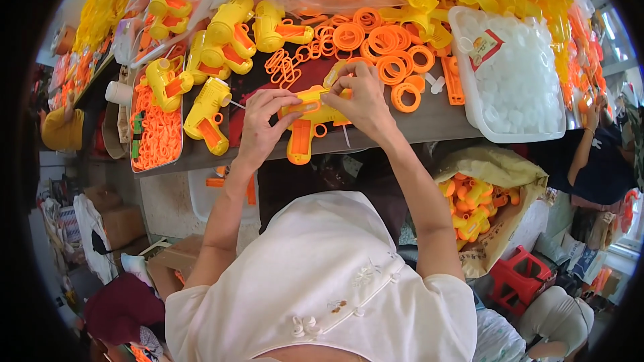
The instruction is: Assembling plastic toy guns by attaching various components and triggers.
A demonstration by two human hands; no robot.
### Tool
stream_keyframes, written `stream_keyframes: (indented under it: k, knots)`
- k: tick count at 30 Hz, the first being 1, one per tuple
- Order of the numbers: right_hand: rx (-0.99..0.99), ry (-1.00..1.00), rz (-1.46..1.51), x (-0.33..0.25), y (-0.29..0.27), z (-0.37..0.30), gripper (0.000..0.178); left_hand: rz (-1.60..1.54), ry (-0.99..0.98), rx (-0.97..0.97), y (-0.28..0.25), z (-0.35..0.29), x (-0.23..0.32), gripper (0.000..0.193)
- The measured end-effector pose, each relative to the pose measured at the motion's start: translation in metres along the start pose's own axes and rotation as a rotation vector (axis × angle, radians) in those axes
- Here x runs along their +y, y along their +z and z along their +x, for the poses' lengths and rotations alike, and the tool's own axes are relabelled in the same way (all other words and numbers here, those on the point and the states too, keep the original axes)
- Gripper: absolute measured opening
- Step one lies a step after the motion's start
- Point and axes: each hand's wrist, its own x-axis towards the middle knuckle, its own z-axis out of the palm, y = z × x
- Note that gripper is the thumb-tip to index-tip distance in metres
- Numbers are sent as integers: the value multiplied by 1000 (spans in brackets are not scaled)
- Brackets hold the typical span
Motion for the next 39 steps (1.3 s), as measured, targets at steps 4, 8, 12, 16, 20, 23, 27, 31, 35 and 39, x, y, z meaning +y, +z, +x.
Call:
stream_keyframes:
  k: [4, 8, 12, 16, 20, 23, 27, 31, 35, 39]
  knots:
    - [35, -89, -166, -4, 5, -2, 20, 11, 0, 0, 2, -2, 0, 22]
    - [103, -294, -228, -22, 1, -10, 19, -194, -116, 29, 9, -16, -6, 25]
    - [-46, -518, -376, -18, 0, -18, 29, -429, -238, 19, 9, -15, -6, 28]
    - [-102, -604, -456, -26, 15, -22, 27, -483, -243, 15, 11, -15, -9, 27]
    - [-24, -389, -212, -11, 2, -12, 26, -462, -277, 6, 11, -15, -6, 27]
    - [-58, -196, -12, -14, -4, -4, 23, -433, -265, 14, 10, -15, -5, 25]
    - [-120, -150, -38, -8, 3, -11, 20, -360, -202, 87, 11, -14, 0, 24]
    - [-103, -193, -51, 0, 3, -9, 21, -36, 124, 52, 12, -18, -9, 27]
    - [-180, -55, 184, 0, 1, 2, 27, -12, 188, 113, 18, -19, -12, 31]
    - [-268, -29, 95, 1, 1, 9, 33, 18, 183, 126, 23, -22, -12, 31]
